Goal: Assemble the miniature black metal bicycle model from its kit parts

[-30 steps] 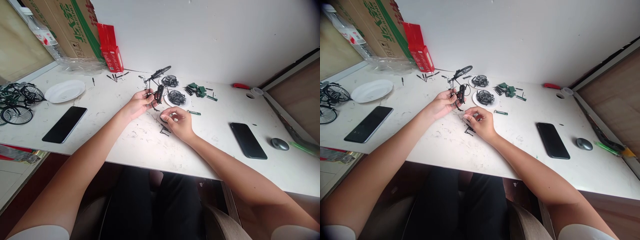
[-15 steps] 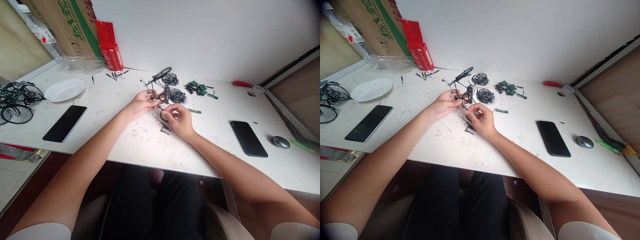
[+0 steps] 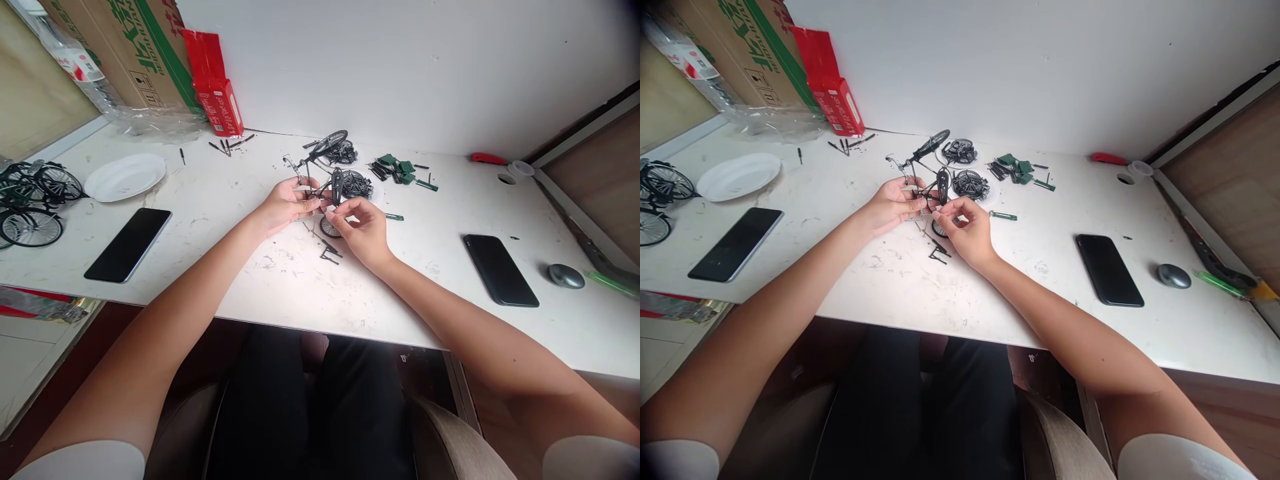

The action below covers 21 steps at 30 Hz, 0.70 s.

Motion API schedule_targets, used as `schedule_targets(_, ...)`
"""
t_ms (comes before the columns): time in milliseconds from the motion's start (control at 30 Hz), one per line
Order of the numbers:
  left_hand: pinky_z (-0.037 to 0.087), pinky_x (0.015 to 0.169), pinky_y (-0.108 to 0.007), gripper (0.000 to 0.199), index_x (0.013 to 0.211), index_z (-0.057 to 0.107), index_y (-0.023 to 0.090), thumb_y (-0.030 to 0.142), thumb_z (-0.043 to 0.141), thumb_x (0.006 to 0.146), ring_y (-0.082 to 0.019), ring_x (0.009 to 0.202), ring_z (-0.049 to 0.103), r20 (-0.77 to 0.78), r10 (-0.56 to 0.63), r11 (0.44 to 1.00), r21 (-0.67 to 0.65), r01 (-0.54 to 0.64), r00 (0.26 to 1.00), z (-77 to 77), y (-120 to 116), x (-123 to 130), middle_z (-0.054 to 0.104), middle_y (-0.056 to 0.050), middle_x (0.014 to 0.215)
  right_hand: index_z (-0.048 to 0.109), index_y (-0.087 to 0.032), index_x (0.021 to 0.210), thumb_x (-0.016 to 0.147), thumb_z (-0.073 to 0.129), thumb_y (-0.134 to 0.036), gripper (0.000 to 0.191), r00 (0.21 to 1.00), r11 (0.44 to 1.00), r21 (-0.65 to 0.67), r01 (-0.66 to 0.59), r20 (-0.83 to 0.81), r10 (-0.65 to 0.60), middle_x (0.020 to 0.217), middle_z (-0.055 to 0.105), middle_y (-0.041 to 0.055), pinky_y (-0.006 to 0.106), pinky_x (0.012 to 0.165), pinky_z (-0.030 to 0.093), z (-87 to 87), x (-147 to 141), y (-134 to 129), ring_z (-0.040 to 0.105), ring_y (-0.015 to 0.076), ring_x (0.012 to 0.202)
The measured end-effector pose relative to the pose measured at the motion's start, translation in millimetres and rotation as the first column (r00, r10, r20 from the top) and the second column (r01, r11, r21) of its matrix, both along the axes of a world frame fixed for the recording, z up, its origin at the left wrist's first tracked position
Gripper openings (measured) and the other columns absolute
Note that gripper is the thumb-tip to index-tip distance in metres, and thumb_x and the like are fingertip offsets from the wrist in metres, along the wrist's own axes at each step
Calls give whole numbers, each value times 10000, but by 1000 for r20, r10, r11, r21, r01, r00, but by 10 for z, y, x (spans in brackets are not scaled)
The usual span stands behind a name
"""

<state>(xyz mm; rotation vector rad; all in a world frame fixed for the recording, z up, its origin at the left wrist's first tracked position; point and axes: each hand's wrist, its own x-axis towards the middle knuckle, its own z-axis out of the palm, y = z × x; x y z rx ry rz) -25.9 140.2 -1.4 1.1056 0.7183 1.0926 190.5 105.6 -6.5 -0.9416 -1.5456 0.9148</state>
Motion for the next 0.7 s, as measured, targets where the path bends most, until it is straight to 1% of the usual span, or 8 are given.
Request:
schedule_targets(133, 608, 1051, -473, 525, 1133, 647, 206, 233, 1002, 748, -233, 1046, 806, 12, -12, 1000, -9, 12, 1000, 1, -5, 0, 818, -104, 1184, 675, -250, 857, 840, 899, -578, 397, 1000, 1000, -2, -1, -10, 1, 853, 719, 24, 329, 691, 554, 1, 2, 4, 652, 171, 798)
schedule_targets(267, 592, 1090, -487, 520, 1168, 658, 201, 214, 988, 766, -226, 1058, 804, 25, -29, 999, -15, 30, 999, 12, -17, -2, 821, -94, 1172, 684, -244, 858, 837, 908, -554, 383, 1000, 1000, -10, 0, -14, 0, 840, 720, 19, 317, 685, 545, 7, 0, -2, 657, 168, 802)
schedule_targets(467, 586, 1090, -488, 530, 1198, 668, 210, 217, 982, 770, -236, 1070, 808, 5, -30, 1000, -8, 30, 1000, 4, -15, -15, 822, -88, 1181, 687, -241, 857, 851, 907, -478, 324, 1000, 1000, -4, 11, -11, -11, 826, 719, 15, 315, 672, 528, 8, -2, -7, 654, 162, 778)
schedule_targets(600, 582, 1096, -503, 537, 1197, 658, 219, 226, 982, 768, -259, 1127, 803, -2, -32, 999, -1, 32, 999, 12, -19, -13, 821, -87, 1188, 686, -244, 895, 852, 907, -485, 330, 999, 999, -15, 33, -3, -33, 845, 738, 18, 317, 667, 532, -2, 7, -6, 675, 170, 797)
schedule_targets(700, 579, 1096, -517, 530, 1163, 645, 219, 251, 990, 761, -255, 1107, 808, -22, -27, 1000, 0, 27, 999, 22, -24, -6, 814, -83, 1218, 672, -250, 953, 851, 909, -504, 362, 999, 999, -26, 38, -11, -38, 854, 759, 19, 323, 673, 543, -9, 10, -7, 698, 181, 820)
